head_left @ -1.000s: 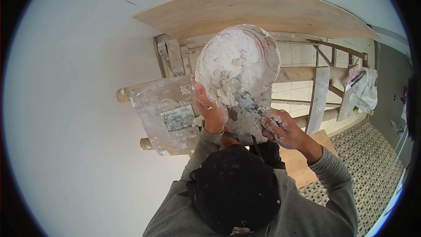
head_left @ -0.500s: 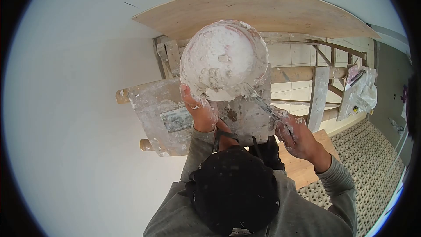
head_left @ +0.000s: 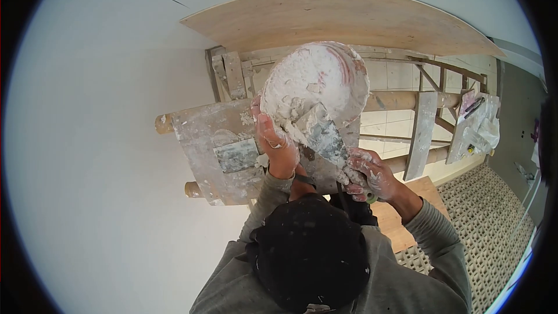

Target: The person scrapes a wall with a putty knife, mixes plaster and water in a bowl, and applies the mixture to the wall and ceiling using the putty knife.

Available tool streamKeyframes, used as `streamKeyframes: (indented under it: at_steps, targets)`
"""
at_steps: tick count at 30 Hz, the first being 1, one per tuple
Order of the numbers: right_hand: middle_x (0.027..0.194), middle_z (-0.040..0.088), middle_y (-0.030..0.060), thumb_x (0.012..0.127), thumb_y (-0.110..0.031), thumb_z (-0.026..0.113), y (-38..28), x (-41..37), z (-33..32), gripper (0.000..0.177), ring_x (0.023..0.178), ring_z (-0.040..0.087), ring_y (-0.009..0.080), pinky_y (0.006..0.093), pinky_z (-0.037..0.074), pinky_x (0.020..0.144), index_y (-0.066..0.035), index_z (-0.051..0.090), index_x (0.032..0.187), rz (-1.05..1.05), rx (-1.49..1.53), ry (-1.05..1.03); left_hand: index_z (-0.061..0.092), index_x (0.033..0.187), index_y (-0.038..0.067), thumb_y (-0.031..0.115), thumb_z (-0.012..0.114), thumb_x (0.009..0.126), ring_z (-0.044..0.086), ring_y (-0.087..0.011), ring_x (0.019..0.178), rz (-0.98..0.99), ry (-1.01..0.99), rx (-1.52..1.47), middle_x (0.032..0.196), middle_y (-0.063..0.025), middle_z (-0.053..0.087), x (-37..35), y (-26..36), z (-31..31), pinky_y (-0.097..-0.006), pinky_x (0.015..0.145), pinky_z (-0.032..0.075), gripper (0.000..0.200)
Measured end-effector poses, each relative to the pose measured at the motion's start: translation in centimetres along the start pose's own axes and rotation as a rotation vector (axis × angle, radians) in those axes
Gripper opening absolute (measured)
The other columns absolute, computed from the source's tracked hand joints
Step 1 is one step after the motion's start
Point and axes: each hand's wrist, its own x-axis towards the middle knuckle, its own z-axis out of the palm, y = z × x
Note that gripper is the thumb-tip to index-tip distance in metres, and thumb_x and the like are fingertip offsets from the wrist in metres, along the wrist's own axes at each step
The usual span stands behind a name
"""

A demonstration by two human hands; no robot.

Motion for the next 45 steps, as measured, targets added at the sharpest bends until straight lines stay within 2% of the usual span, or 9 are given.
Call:
streamKeyframes:
  at_steps: [2,5,8,12,20,22,29,37,45]
  targets:
    - [0.076,0.051,0.0134,0.097,-0.018,0.046,0.0,0.2,0.1,0.028,0.048,0.046,0.0183,0.0303,0.037,0.04,-0.014,0.04,0.124,-0.03,0.026,0.008,0.019,0.143,0.008,0.064,0.031,0.091,0.041,-0.0303,0.125,-0.152,0.033,-0.358,0.141,-0.0162,0.032,-0.6,-0.5,-0.2,-0.0434,0.104,0.037,0.078]
    - [0.078,0.052,0.0135,0.094,-0.017,0.052,0.5,1.1,-0.1,0.034,0.048,0.046,0.0197,0.032,0.037,0.038,-0.013,0.041,0.126,-0.308,-0.362,-0.117,0.026,0.139,0.0,0.044,0.027,0.098,0.042,-0.0286,0.124,-0.357,0.015,-0.605,0.138,-0.0159,0.037,-1.1,4.1,1.3,-0.0384,0.103,0.036,0.06]
    - [0.088,0.056,0.0156,0.093,-0.016,0.053,0.1,1.5,-1.7,0.034,0.059,0.054,0.0216,0.0336,0.046,0.047,-0.009,0.044,0.125,-0.096,-0.284,-0.055,0.031,0.139,0.006,0.058,0.034,0.092,0.041,-0.0293,0.126,-0.492,0.096,-0.753,0.139,-0.0117,0.039,-0.6,5.1,-0.5,-0.0423,0.103,0.036,0.069]
    - [0.113,0.056,0.015,0.09,-0.015,0.057,-2.1,2.8,-4.0,0.038,0.095,0.057,0.0202,0.032,0.051,0.076,-0.002,0.047,0.124,-0.253,-0.256,-0.12,0.034,0.138,0.007,0.053,0.036,0.092,0.042,-0.0274,0.125,-0.372,0.242,-0.458,0.136,-0.0106,0.042,-1.7,4.8,-5.9,-0.041,0.102,0.036,0.065]
    - [0.079,0.058,0.0143,0.089,-0.018,0.056,-12.5,8.3,7.9,0.031,0.06,0.054,0.0173,0.0287,0.045,0.051,-0.001,0.051,0.115,-0.161,-0.353,-0.532,0.042,0.124,-0.008,0.035,0.038,0.098,0.045,-0.0216,0.118,-0.194,0.67,-0.194,0.127,-0.0151,0.046,-4.0,-0.6,-19.2,-0.0344,0.1,0.036,0.05]
    - [0.074,0.057,0.0136,0.089,-0.019,0.055,-13.4,11.0,11.8,0.03,0.054,0.052,0.0165,0.0278,0.042,0.047,-0.001,0.051,0.113,-0.162,-0.478,-0.572,0.051,0.112,-0.007,0.029,0.04,0.098,0.054,-0.0232,0.103,-0.232,0.481,0.408,0.11,-0.016,0.057,-3.6,0.9,-20.4,-0.033,0.09,0.041,0.04]
    - [0.076,0.059,0.0137,0.09,-0.02,0.053,-14.6,18.6,22.9,0.025,0.063,0.056,0.0193,0.0297,0.045,0.055,-0.001,0.053,0.107,-0.175,-0.6,-0.742,0.056,0.102,-0.005,0.029,0.036,0.098,0.055,-0.0199,0.078,-0.073,0.26,0.703,0.082,-0.0101,0.058,0.4,4.2,-23.3,-0.0302,0.074,0.044,0.04]
    - [0.09,0.06,0.0145,0.09,-0.008,0.049,-21.3,17.9,28.8,0.028,0.08,0.059,0.0214,0.0326,0.048,0.076,0.005,0.05,0.114,-0.126,-0.653,-0.613,0.058,0.101,-0.003,0.027,0.036,0.095,0.06,-0.0267,0.082,-0.056,0.489,0.352,0.089,-0.0159,0.061,0.6,1.8,-22.0,-0.0352,0.074,0.047,0.037]
    - [0.102,0.062,0.0108,0.091,-0.017,0.056,-29.7,11.1,34.0,0.036,0.093,0.059,0.0197,0.0332,0.045,0.084,-0.004,0.05,0.124,-0.188,-1.602,-0.306,0.055,0.107,-0.004,0.01,0.042,0.09,0.058,-0.0324,0.084,0.082,0.259,0.649,0.096,-0.0192,0.057,0.7,2.0,-23.5,-0.0395,0.074,0.047,0.025]
